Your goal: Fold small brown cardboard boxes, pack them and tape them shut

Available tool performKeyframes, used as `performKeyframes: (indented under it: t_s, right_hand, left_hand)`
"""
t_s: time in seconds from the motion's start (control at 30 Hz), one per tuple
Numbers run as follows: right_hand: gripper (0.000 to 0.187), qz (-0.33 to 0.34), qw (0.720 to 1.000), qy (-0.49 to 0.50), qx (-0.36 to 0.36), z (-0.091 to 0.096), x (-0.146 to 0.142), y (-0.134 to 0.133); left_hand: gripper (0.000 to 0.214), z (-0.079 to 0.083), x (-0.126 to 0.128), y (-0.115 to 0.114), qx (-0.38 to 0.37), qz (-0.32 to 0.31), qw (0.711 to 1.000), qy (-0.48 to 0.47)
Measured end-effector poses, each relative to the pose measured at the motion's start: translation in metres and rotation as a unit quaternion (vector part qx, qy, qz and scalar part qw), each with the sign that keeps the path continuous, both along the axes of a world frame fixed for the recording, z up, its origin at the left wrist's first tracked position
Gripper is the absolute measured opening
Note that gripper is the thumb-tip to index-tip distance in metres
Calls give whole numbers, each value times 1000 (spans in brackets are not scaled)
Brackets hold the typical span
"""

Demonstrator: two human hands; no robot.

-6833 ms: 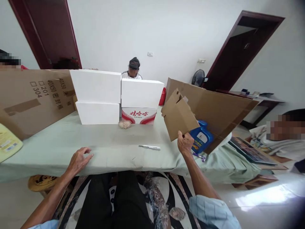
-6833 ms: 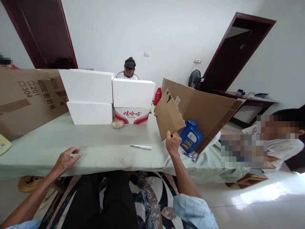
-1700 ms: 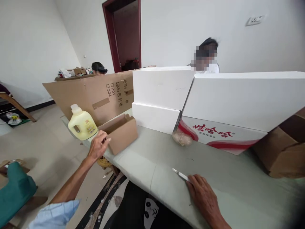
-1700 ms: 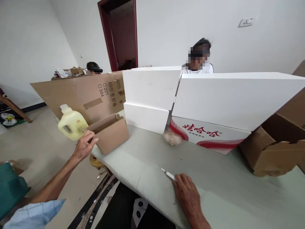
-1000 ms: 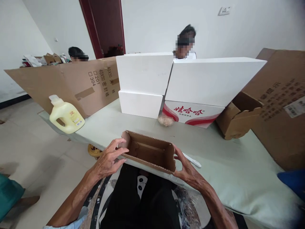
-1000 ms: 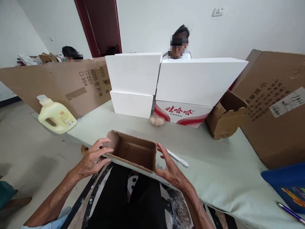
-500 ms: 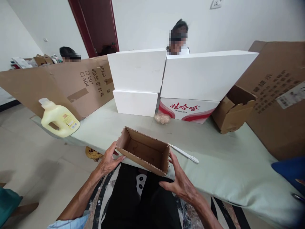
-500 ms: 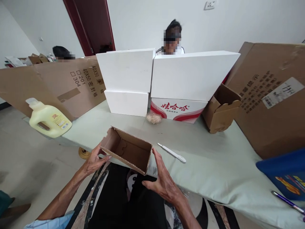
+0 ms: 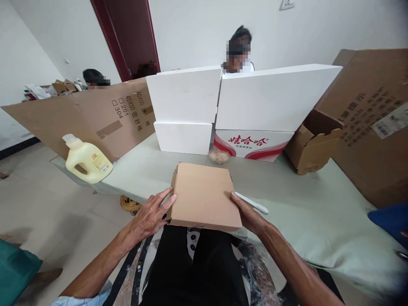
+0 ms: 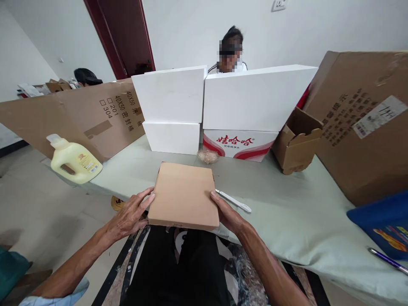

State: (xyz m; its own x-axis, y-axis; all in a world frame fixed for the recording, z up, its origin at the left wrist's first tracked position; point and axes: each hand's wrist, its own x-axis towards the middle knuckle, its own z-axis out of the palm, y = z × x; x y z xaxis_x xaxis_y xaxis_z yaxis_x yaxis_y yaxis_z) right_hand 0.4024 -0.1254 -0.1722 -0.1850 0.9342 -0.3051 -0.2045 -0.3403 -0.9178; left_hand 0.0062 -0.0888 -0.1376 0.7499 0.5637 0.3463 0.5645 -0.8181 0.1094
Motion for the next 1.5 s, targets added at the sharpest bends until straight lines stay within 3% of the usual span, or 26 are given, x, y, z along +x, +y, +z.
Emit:
performKeyframes:
  t_s: [0.07, 0.13, 0.27, 0.4, 0.53, 0.73, 0.93, 1.07, 1.13, 1.3, 1.43, 1.5]
  right_hand:
    - [68, 12, 999, 17, -37, 2, 3, 0]
    - [69, 26, 998, 27, -48, 7, 7, -1]
    - [75, 77, 996, 23, -25, 21, 17, -2]
    - [78, 106, 994, -4, 6, 31, 25, -1]
    - [79, 111, 991, -64, 23, 43, 19, -5]
    - [88, 108, 987, -117, 11, 42, 3, -3]
    - [87, -13, 961, -261, 96, 32, 11, 9]
    - [91, 13, 965, -202, 165, 41, -2, 10]
    - [90, 9, 966, -185, 178, 46, -11, 11]
    - [88, -70, 971, -180, 138, 53, -18, 11]
    - [87, -50, 973, -190, 122, 54, -12, 10]
    - [86, -37, 957, -247, 150, 48, -4, 14]
  left_hand:
    - [129, -1, 1, 4, 29, -2, 1000, 8]
    - [137, 1, 3, 6, 12, -8, 1000, -8]
    - [153, 16, 8, 2, -98, -20, 991, -85]
    - [146, 35, 5, -2, -208, -17, 967, -149]
    - [138, 42, -1, 0, -256, -17, 946, -198]
    - [121, 33, 8, 3, -193, 9, 953, -234]
    - [82, 29, 20, 20, -211, 74, 915, -336]
    - [74, 33, 27, 29, -229, 90, 909, -336]
    - [80, 36, 29, 29, -222, 84, 917, -319]
    - [134, 41, 22, 16, -203, 0, 953, -226]
    - [125, 38, 16, 8, -179, 7, 961, -210]
    - [117, 34, 15, 7, -170, 14, 957, -236]
